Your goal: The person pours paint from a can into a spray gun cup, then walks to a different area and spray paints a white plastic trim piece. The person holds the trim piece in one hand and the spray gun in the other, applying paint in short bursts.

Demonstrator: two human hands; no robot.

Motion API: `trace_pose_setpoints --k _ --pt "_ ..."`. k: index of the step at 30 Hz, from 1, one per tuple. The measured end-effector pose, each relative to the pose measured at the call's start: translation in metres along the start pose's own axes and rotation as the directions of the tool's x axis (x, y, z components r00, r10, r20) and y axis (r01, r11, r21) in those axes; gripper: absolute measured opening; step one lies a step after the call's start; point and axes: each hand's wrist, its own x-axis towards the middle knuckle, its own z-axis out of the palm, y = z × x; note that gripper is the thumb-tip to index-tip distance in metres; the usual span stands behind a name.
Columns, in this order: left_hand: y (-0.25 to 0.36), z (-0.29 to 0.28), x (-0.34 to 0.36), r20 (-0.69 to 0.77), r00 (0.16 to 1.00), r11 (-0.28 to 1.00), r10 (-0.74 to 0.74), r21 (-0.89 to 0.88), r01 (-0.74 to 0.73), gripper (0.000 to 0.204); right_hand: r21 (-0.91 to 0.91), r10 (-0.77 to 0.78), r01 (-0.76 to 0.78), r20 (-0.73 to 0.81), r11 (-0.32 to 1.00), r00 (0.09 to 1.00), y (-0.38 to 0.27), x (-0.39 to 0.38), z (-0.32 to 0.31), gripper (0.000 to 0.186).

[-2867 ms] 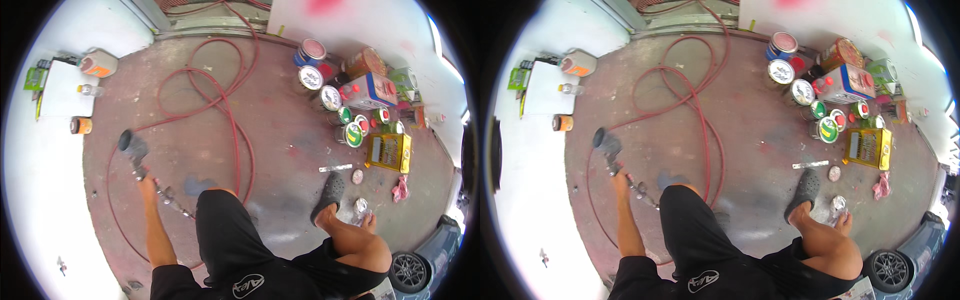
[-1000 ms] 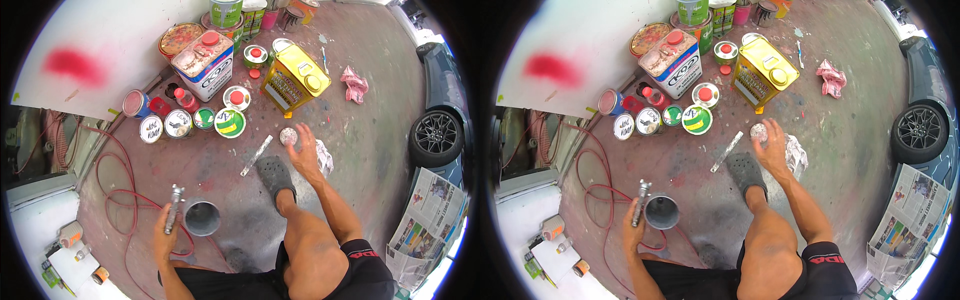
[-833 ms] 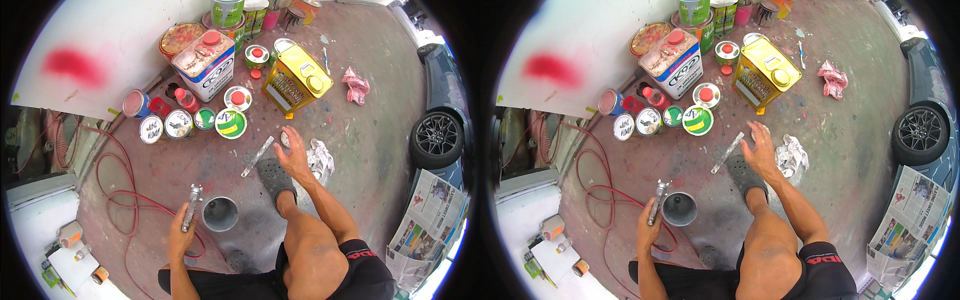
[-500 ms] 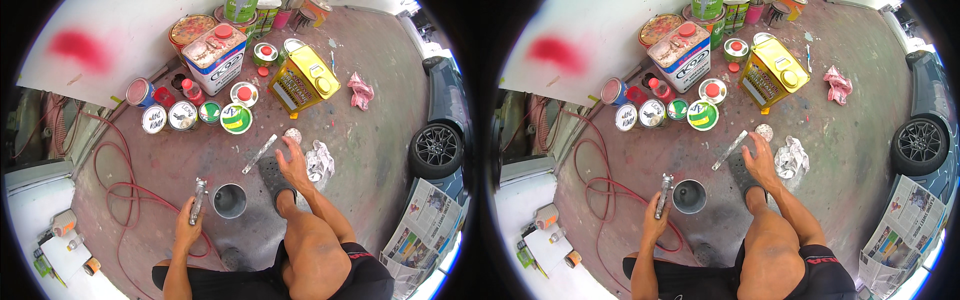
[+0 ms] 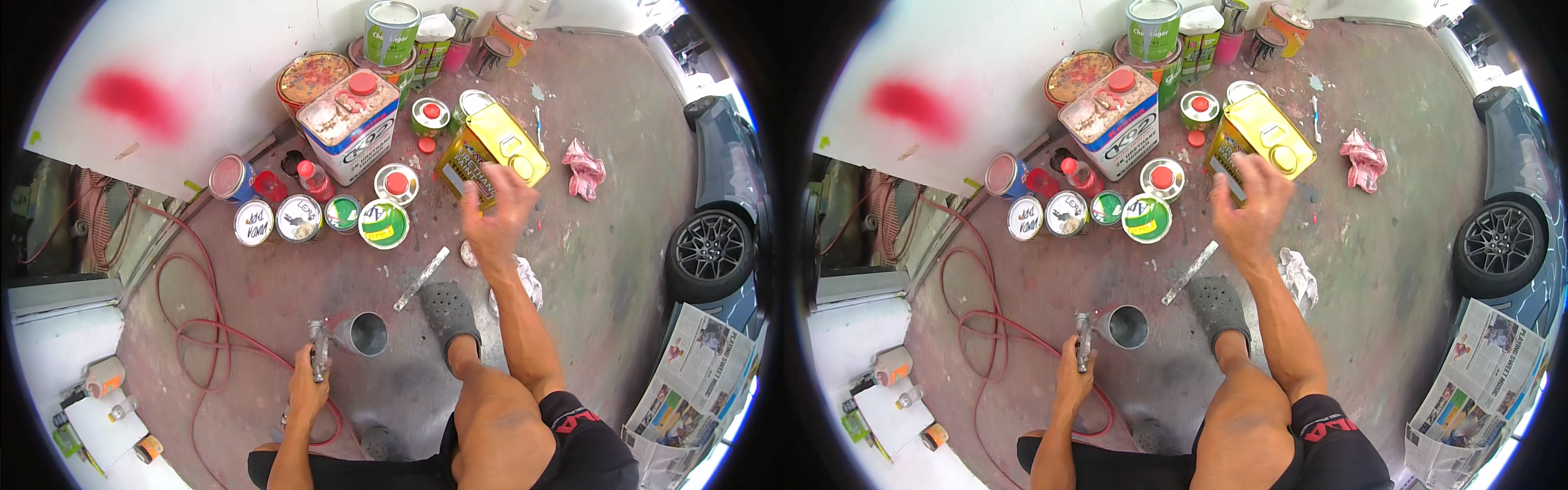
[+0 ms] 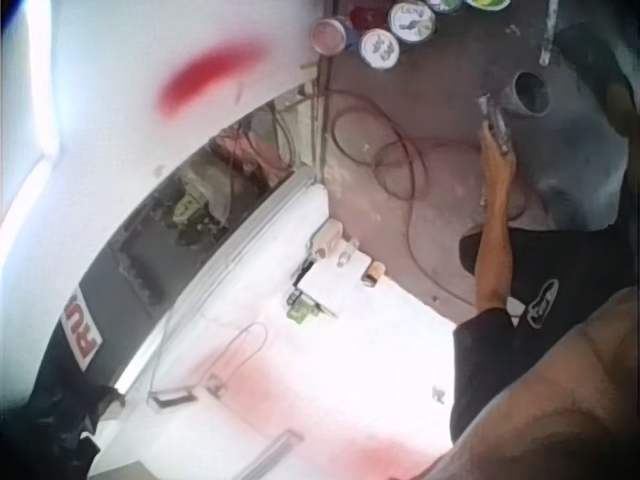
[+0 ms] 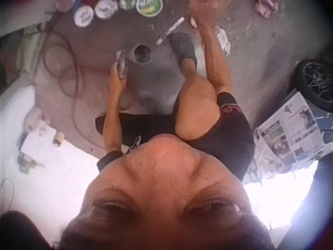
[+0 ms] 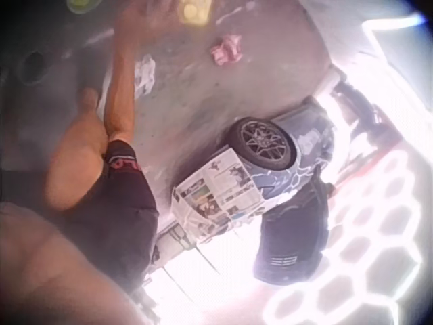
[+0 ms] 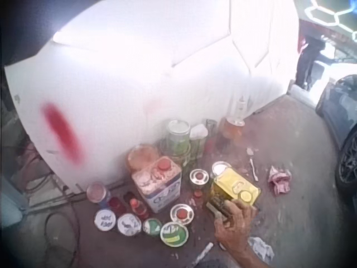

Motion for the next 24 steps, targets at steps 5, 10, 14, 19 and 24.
trace_pose_setpoints --k 5,10,14,19,24 --pt "-0.017 0.002 0.006 -0.034 0.998 0.998 0.050 -0.043 -0.051 0.054 -0.455 0.080 0.005 0.166 0.891 0.983 0.055 0.060 -0.037 0.114" --pt "-0.011 0.005 0.018 0.025 0.999 0.999 0.025 -0.024 -0.024 0.056 -0.254 0.241 -0.154 0.360 0.955 0.901 0.095 0.066 -0.021 0.103" --pt "-0.018 0.013 0.027 0.058 0.998 1.000 0.020 -0.019 -0.019 0.056 -0.238 0.215 -0.159 0.230 0.958 0.949 0.086 0.051 -0.037 0.087" --pt "-0.011 0.018 0.037 0.057 0.998 0.996 -0.022 -0.081 0.026 0.054 -0.221 0.325 -0.298 0.098 0.929 0.941 0.087 0.075 -0.083 0.077" --pt "-0.030 0.030 0.052 -0.001 1.000 0.991 -0.007 -0.136 0.006 0.052 -0.299 0.345 -0.328 0.005 0.896 0.939 0.128 0.118 -0.095 0.074"
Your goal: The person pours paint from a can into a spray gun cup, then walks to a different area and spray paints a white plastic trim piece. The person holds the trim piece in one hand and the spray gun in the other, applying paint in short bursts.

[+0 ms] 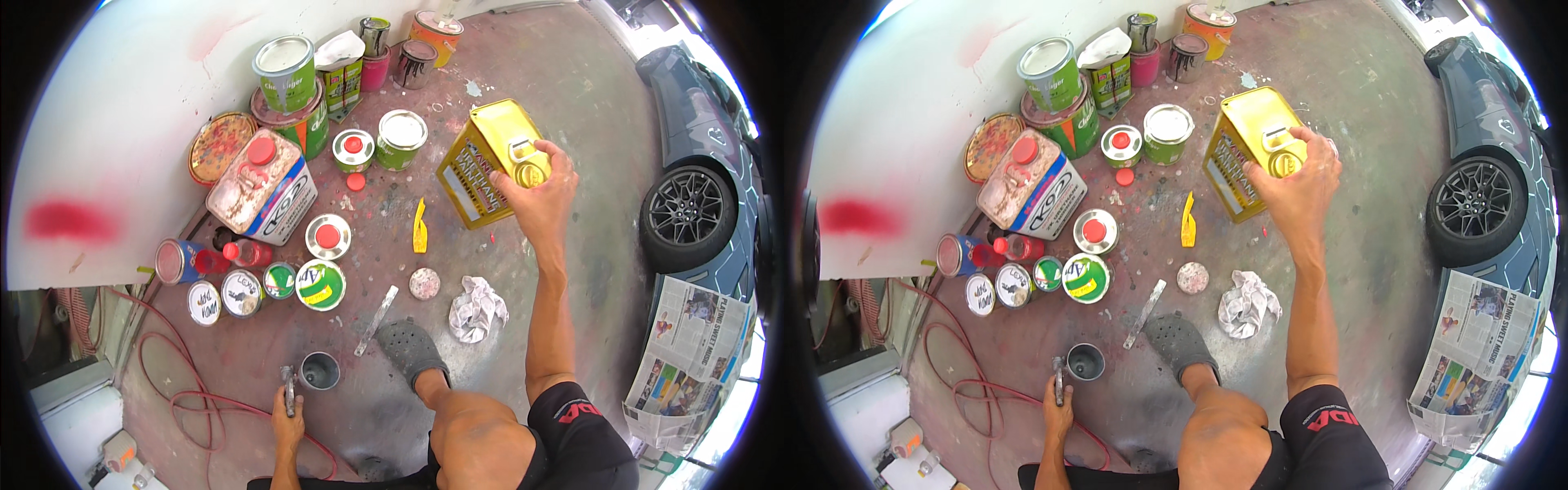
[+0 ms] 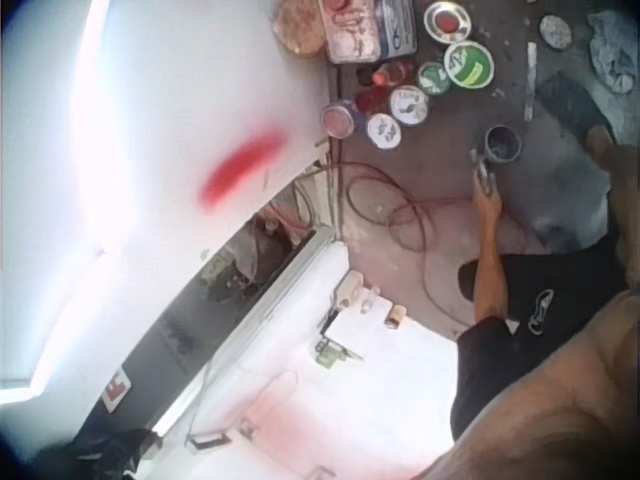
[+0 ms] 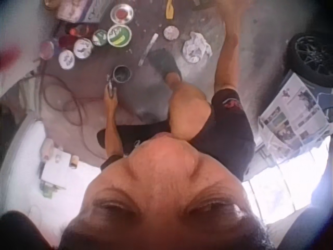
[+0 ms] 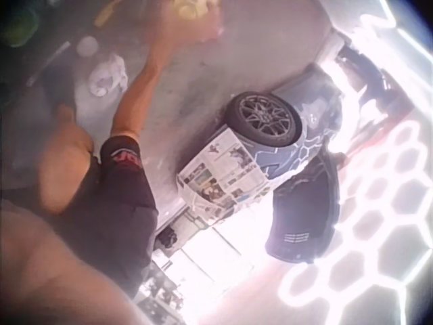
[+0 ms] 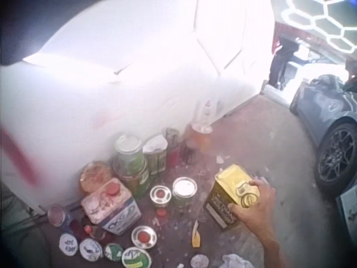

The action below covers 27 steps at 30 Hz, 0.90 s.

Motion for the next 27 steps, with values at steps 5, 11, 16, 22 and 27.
trace_pose_setpoints --k 5,11,16,22,27 --pt "0.001 -0.002 0.006 -0.027 0.999 1.000 -0.027 0.014 0.027 0.055 -0.058 0.045 -0.049 -0.054 0.997 0.998 0.014 0.059 0.027 0.074" --pt "0.004 0.006 0.006 -0.074 0.997 0.999 -0.011 0.039 0.014 0.051 0.045 -0.027 0.030 -0.077 0.999 0.997 0.032 0.109 0.113 0.069" --pt "0.016 0.013 0.003 -0.085 0.991 0.993 -0.107 0.034 0.110 0.050 0.089 -0.019 0.018 0.008 0.996 1.000 0.023 0.139 0.174 0.074" --pt "0.020 0.018 -0.005 -0.084 0.979 0.981 -0.184 0.050 0.189 0.055 0.168 -0.069 0.045 0.139 0.985 0.988 0.031 0.169 0.226 0.080" --pt "0.024 0.014 0.001 -0.085 0.976 0.973 -0.201 0.100 0.209 0.052 0.268 -0.142 0.044 0.359 0.963 0.922 0.020 0.203 0.222 0.091"
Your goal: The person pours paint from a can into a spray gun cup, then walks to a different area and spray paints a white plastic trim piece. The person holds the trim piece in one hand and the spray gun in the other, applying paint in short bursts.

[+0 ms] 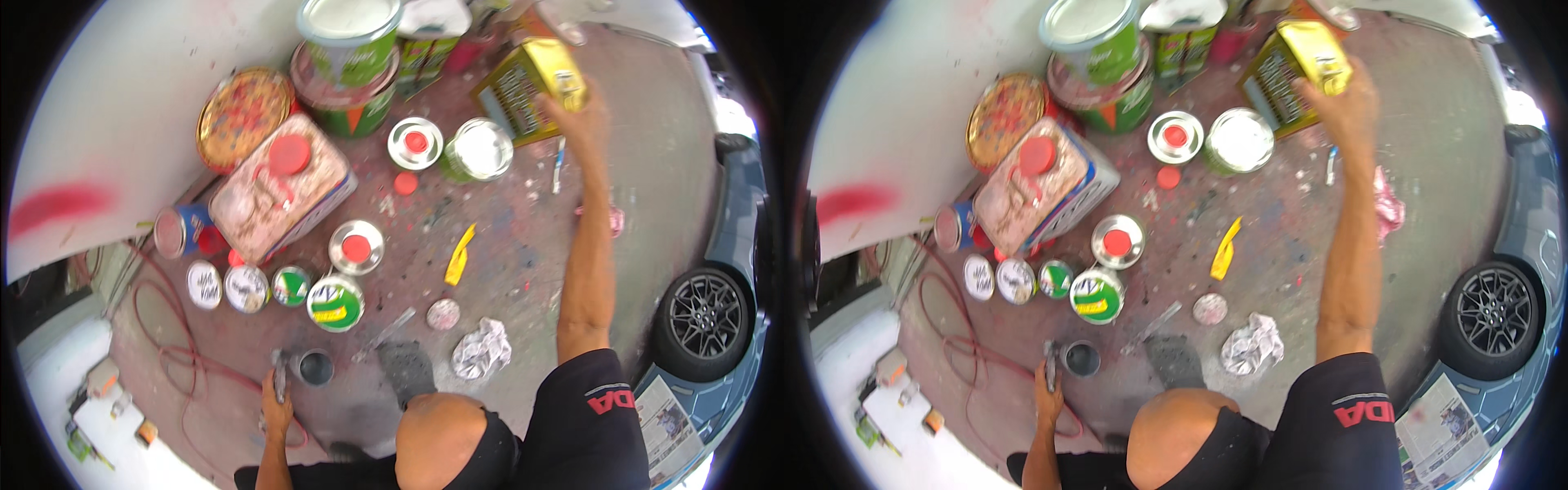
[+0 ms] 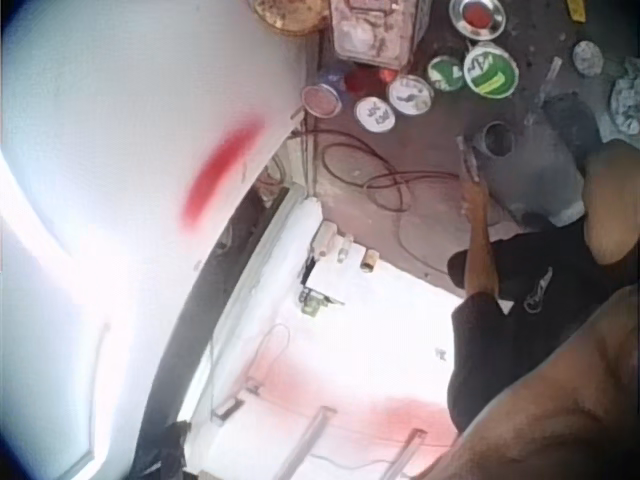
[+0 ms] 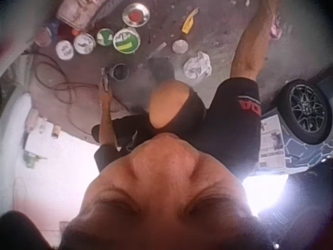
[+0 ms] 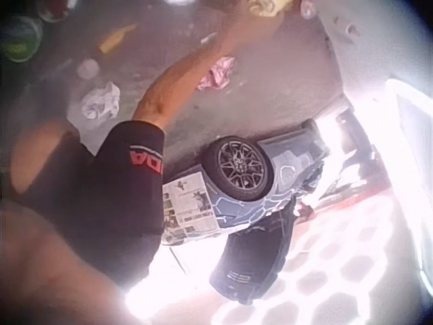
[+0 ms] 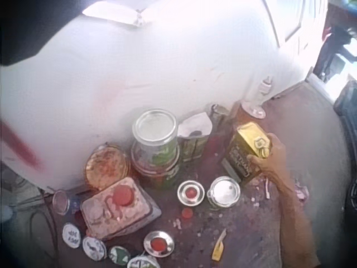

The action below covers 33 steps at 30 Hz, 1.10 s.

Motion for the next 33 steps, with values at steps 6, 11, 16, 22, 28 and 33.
trace_pose_setpoints --k 6,11,16,22,28,33 --pt "-0.005 0.001 0.006 -0.017 0.998 0.998 0.062 -0.023 -0.062 0.061 -0.225 -0.424 0.382 -0.185 0.897 0.887 -0.088 -0.111 0.026 0.057" --pt "-0.009 0.010 0.009 -0.012 0.999 0.998 0.052 -0.034 -0.052 0.063 0.049 -0.298 0.295 0.107 0.954 0.948 -0.099 -0.223 0.092 0.037" --pt "-0.021 0.008 0.001 -0.010 0.999 0.996 -0.031 -0.086 0.030 0.063 0.018 -0.031 0.030 0.027 0.999 0.999 -0.090 -0.203 0.096 0.036" --pt "-0.019 0.010 0.007 -0.026 0.998 0.998 0.065 -0.025 -0.066 0.064 0.111 -0.328 0.312 0.438 0.944 0.837 -0.125 -0.246 0.130 0.048" --pt "-0.015 0.008 0.013 -0.021 0.999 0.999 0.041 0.004 -0.041 0.063 0.081 -0.332 0.404 0.726 0.911 0.603 -0.144 -0.264 0.148 0.050" --pt "-0.036 0.010 0.008 -0.040 0.997 0.998 0.059 -0.008 -0.059 0.062 0.245 -0.355 0.258 0.695 0.934 0.625 -0.143 -0.264 0.138 0.050"
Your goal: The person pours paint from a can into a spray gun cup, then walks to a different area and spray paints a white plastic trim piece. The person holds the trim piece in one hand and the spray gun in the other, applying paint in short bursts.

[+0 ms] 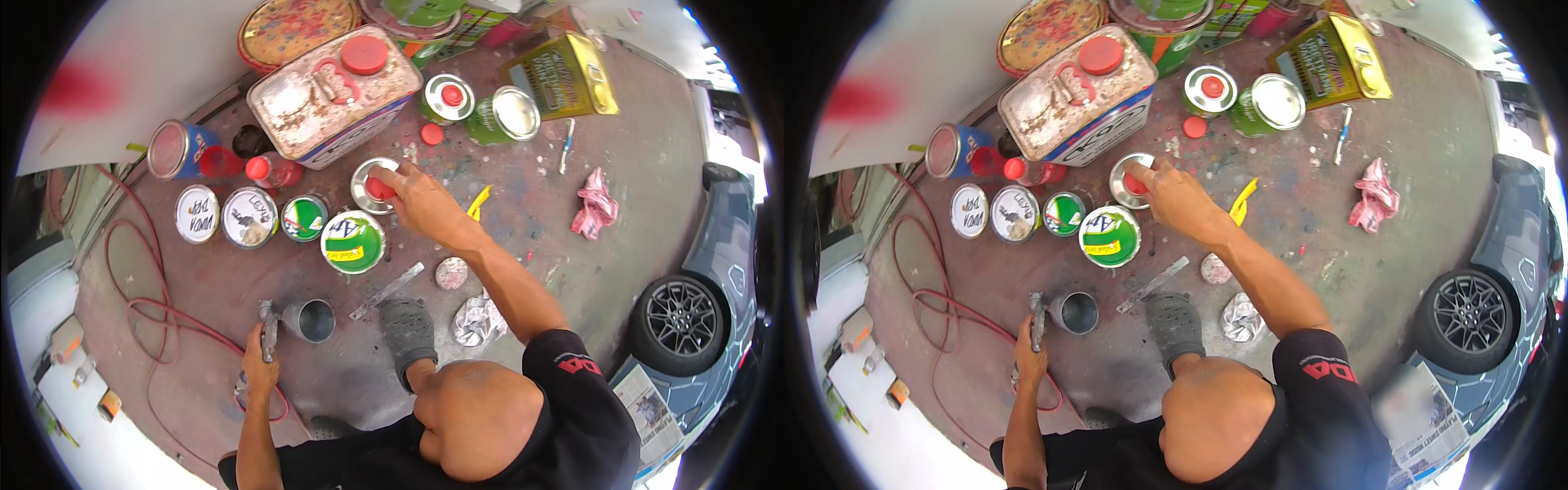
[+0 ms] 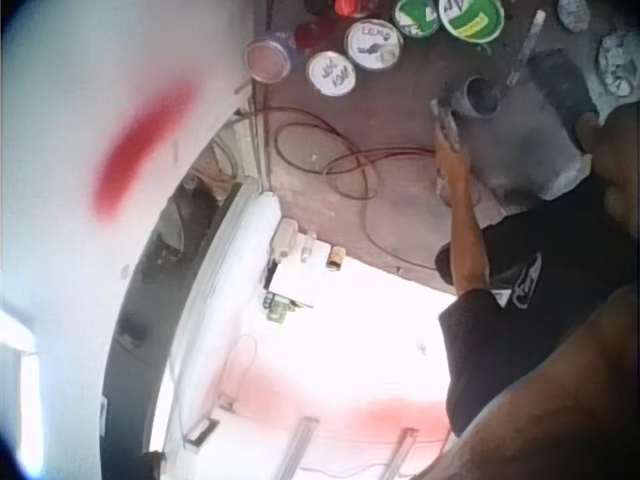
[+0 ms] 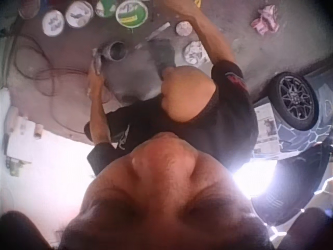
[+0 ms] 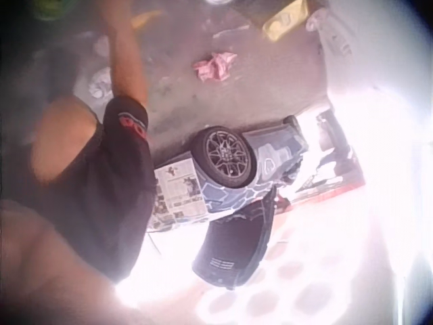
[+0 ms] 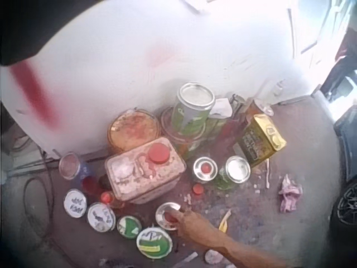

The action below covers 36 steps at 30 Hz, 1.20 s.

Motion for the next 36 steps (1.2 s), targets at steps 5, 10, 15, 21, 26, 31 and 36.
trace_pose_setpoints --k 5,10,15,21,26,31,36 --pt "0.005 0.002 0.001 -0.019 0.998 0.998 0.062 0.004 -0.062 0.063 -0.022 0.256 -0.280 -0.335 0.960 0.906 0.030 -0.040 -0.002 0.064" --pt "0.001 0.004 0.005 0.035 0.998 0.996 -0.047 -0.074 0.049 0.063 -0.224 0.379 -0.452 -0.303 0.863 0.874 0.068 -0.068 0.003 0.074" --pt "0.005 -0.001 0.002 0.021 0.999 0.999 -0.029 -0.032 0.030 0.061 -0.237 0.235 -0.511 -0.681 0.826 0.694 0.069 -0.031 -0.072 0.093" --pt "0.002 0.004 0.005 0.009 1.000 1.000 0.022 -0.006 -0.022 0.058 -0.264 0.424 -0.698 -0.636 0.666 0.645 0.113 0.025 -0.150 0.123" --pt "0.000 0.003 0.003 -0.002 1.000 1.000 0.006 -0.008 -0.006 0.058 -0.385 0.468 -0.599 -0.385 0.702 0.795 0.113 0.033 -0.156 0.121" --pt "-0.002 0.004 0.005 -0.015 0.998 0.998 0.059 -0.004 -0.059 0.058 -0.522 0.240 -0.401 -0.349 0.753 0.906 0.128 0.013 -0.145 0.107" --pt "-0.007 0.003 0.004 0.002 1.000 1.000 0.012 -0.012 -0.012 0.058 -0.340 0.119 -0.480 -0.704 0.809 0.700 0.133 0.025 -0.098 0.087"
